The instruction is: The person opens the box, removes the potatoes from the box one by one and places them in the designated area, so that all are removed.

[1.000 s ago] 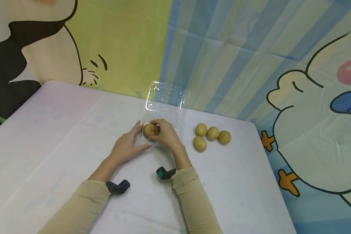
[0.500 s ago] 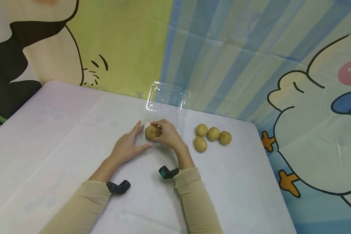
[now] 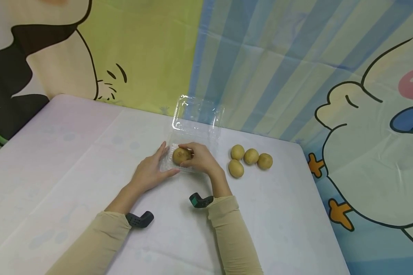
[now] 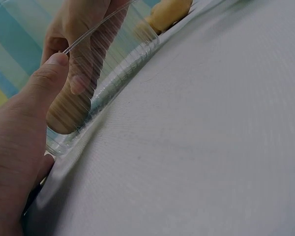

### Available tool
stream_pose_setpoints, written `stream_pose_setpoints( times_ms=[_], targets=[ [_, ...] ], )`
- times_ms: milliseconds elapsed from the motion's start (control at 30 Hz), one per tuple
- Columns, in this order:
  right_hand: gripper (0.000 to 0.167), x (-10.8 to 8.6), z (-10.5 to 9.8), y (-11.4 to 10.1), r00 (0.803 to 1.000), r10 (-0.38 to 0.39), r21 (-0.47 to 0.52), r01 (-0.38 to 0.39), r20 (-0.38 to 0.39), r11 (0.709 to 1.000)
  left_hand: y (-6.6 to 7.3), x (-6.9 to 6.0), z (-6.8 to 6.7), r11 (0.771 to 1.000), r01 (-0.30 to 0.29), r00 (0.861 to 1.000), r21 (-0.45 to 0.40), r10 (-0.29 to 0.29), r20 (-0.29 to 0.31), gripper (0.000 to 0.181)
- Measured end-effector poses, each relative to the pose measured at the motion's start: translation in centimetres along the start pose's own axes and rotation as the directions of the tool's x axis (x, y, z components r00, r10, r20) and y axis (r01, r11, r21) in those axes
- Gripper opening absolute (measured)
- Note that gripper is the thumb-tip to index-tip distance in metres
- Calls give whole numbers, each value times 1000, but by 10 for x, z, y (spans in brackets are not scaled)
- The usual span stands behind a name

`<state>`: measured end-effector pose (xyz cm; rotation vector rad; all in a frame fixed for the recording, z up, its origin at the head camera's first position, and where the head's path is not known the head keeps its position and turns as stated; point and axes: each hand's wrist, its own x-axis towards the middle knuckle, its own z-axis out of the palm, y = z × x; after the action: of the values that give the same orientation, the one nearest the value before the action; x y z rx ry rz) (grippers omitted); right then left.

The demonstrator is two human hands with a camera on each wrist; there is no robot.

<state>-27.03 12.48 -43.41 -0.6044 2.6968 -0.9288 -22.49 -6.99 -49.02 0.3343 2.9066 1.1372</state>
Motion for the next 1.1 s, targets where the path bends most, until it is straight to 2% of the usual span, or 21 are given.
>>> stream_pose_setpoints(
  times_ms=[167, 567, 1100],
  targets=[
    [65, -1, -2, 2, 1000, 24, 41, -24, 0, 999, 1, 0, -1, 1000, 3, 1000, -2, -3, 3, 113],
    [66, -5, -12, 2, 999, -22, 32, 23, -25, 999, 1, 1, -2, 1000, 16, 1000, -3, -16, 14, 113],
    [62, -26, -36, 14, 991, -26, 108, 40, -131, 993, -1, 2, 1, 1000, 23, 1000, -11, -23, 14, 114]
  ],
)
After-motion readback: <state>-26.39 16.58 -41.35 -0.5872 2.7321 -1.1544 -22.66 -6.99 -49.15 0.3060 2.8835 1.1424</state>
